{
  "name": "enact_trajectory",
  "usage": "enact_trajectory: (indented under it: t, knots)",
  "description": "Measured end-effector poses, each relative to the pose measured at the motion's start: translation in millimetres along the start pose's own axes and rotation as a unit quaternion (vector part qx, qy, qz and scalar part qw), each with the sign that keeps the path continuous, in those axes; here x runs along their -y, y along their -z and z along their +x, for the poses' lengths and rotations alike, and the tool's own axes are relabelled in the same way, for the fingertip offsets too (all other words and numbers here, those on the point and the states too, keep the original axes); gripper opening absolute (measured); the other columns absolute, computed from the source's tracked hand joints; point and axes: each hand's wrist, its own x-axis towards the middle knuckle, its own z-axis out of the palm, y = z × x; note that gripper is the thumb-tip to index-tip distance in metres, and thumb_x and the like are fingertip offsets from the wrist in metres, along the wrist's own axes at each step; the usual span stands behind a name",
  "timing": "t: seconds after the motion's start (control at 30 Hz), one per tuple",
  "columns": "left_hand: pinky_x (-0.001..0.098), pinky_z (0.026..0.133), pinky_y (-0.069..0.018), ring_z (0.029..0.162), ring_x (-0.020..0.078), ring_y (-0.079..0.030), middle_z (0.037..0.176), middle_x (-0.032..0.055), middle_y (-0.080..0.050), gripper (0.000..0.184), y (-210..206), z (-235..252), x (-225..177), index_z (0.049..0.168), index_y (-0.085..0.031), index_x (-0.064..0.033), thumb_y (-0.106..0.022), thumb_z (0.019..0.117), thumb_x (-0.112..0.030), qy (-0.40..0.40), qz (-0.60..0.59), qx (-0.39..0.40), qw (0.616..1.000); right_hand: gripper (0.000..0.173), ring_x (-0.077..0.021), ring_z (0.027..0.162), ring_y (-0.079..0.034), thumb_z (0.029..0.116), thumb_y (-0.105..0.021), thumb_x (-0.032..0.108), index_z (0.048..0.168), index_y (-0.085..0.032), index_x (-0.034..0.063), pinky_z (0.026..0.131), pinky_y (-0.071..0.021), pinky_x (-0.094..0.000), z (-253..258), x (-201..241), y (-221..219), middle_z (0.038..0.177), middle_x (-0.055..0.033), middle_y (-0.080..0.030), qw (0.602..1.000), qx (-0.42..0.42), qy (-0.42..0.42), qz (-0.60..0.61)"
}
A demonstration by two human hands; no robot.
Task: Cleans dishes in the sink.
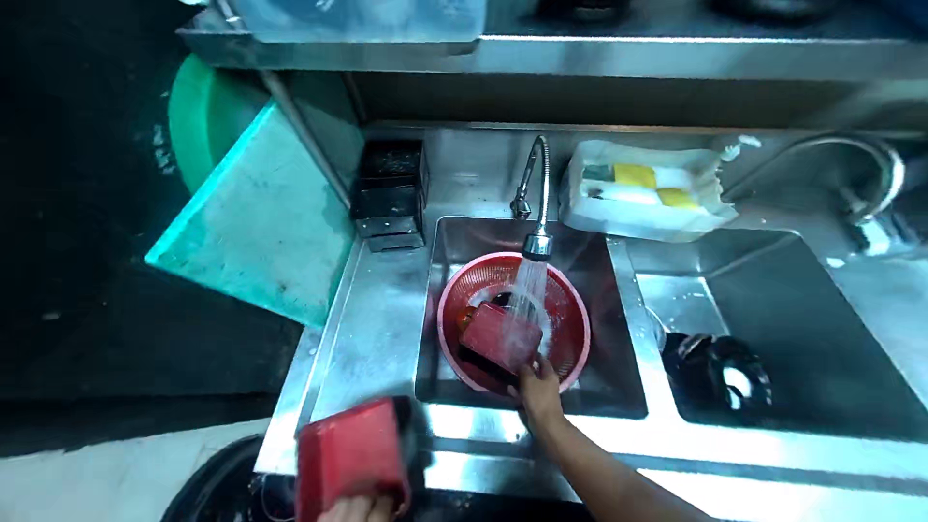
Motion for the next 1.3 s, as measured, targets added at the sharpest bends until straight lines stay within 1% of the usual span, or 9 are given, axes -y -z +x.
enact_trajectory:
  t: [0.33, 0.6, 0.67, 0.9, 0.97, 1.03, 1.1, 1.17, 1.3]
  knots:
    - [0.0437, 0.083, -0.0581, 0.101, 0.0248, -0.068, 0.102, 0.0030, -0.071, 0.019, -101, 127, -82, 0.100, -0.074, -0.0203, -0.068, 0.0872, -0.008, -0.197, 0.062, 0.123, 0.971, 0.047, -0.0272, 0.088, -0.074, 0.0989, -0.060, 0.018, 0.143, -0.051, 0.0069, 0.078, -0.0635, -0.0494, 38, 110, -8, 0.111, -0.0168, -0.071, 0.973, 0.117, 0.133, -0.148]
    - [0.0528, 0.109, -0.0452, 0.127, 0.0334, -0.060, 0.130, 0.0147, -0.068, 0.028, -135, 179, -123, 0.122, -0.071, -0.0084, -0.061, 0.0956, -0.006, -0.153, 0.001, 0.246, 0.957, 0.065, -0.0362, 0.100, -0.071, 0.0938, -0.072, 0.020, 0.150, -0.042, 0.0059, 0.084, -0.0597, -0.0558, 63, 108, -139, 0.122, -0.0235, -0.067, 0.979, 0.168, 0.046, -0.104]
    - [0.0537, 0.112, -0.0412, 0.130, 0.0357, -0.058, 0.133, 0.0190, -0.065, 0.031, -130, 186, -129, 0.127, -0.067, -0.0035, -0.057, 0.0980, -0.006, -0.136, -0.003, 0.295, 0.946, 0.068, -0.0353, 0.123, -0.062, 0.0961, -0.071, 0.022, 0.154, -0.038, 0.0068, 0.099, -0.0540, -0.0560, 67, 114, -149, 0.140, -0.0219, -0.059, 0.970, 0.232, 0.029, -0.074]
    - [0.0539, 0.103, -0.0498, 0.124, 0.0337, -0.059, 0.126, 0.0089, -0.067, 0.034, -148, 213, -116, 0.125, -0.068, -0.0159, -0.056, 0.0966, 0.000, -0.193, -0.013, 0.265, 0.945, 0.057, -0.0321, 0.129, -0.060, 0.0998, -0.061, 0.048, 0.149, -0.053, 0.0200, 0.107, -0.0483, -0.0595, 76, 128, -25, 0.142, -0.0125, -0.060, 0.851, 0.242, 0.227, -0.407]
    - [0.0548, 0.103, -0.0484, 0.124, 0.0353, -0.058, 0.126, 0.0113, -0.066, 0.034, -146, 223, -117, 0.125, -0.067, -0.0135, -0.056, 0.0963, 0.001, -0.187, -0.021, 0.293, 0.937, 0.055, -0.0371, 0.126, -0.059, 0.0943, -0.068, 0.045, 0.138, -0.062, 0.0116, 0.107, -0.0451, -0.0619, 80, 100, 16, 0.135, -0.0187, -0.063, 0.863, 0.174, 0.210, -0.426]
    - [0.0548, 0.100, -0.0500, 0.121, 0.0361, -0.059, 0.125, 0.0128, -0.065, 0.032, -147, 229, -118, 0.122, -0.067, -0.0115, -0.056, 0.0953, 0.002, -0.194, -0.028, 0.297, 0.934, 0.075, -0.0350, 0.138, -0.050, 0.0929, -0.071, 0.037, 0.153, -0.042, 0.0046, 0.114, -0.0433, -0.0556, 80, 73, 44, 0.153, -0.0214, -0.047, 0.913, 0.155, 0.119, -0.357]
    - [0.0550, 0.101, -0.0495, 0.122, 0.0361, -0.058, 0.125, 0.0138, -0.065, 0.031, -150, 232, -123, 0.123, -0.066, -0.0111, -0.056, 0.0968, 0.000, -0.207, -0.043, 0.301, 0.930, 0.071, -0.0272, 0.124, -0.062, 0.0978, -0.068, 0.024, 0.158, -0.033, 0.0097, 0.099, -0.0554, -0.0467, 70, 49, 56, 0.146, -0.0167, -0.055, 0.972, 0.153, -0.023, -0.179]
    - [0.0548, 0.105, -0.0469, 0.128, 0.0348, -0.056, 0.128, 0.0124, -0.065, 0.029, -151, 229, -125, 0.124, -0.067, -0.0121, -0.057, 0.0985, -0.004, -0.216, -0.068, 0.299, 0.927, 0.040, -0.0298, 0.088, -0.073, 0.1041, -0.059, 0.017, 0.141, -0.050, 0.0043, 0.071, -0.0634, -0.0458, 54, 30, 50, 0.111, -0.0205, -0.069, 0.985, 0.109, -0.134, 0.010]
    - [0.0600, 0.120, -0.0280, 0.140, 0.0260, -0.047, 0.140, -0.0002, -0.061, 0.039, -130, 245, -100, 0.137, -0.064, -0.0256, -0.061, 0.0985, -0.018, -0.136, -0.074, 0.224, 0.962, 0.037, -0.0273, 0.082, -0.069, 0.1048, -0.052, 0.014, 0.140, -0.051, 0.0017, 0.068, -0.0611, -0.0446, 73, 26, 23, 0.105, -0.0198, -0.066, 0.994, 0.017, -0.093, 0.047]
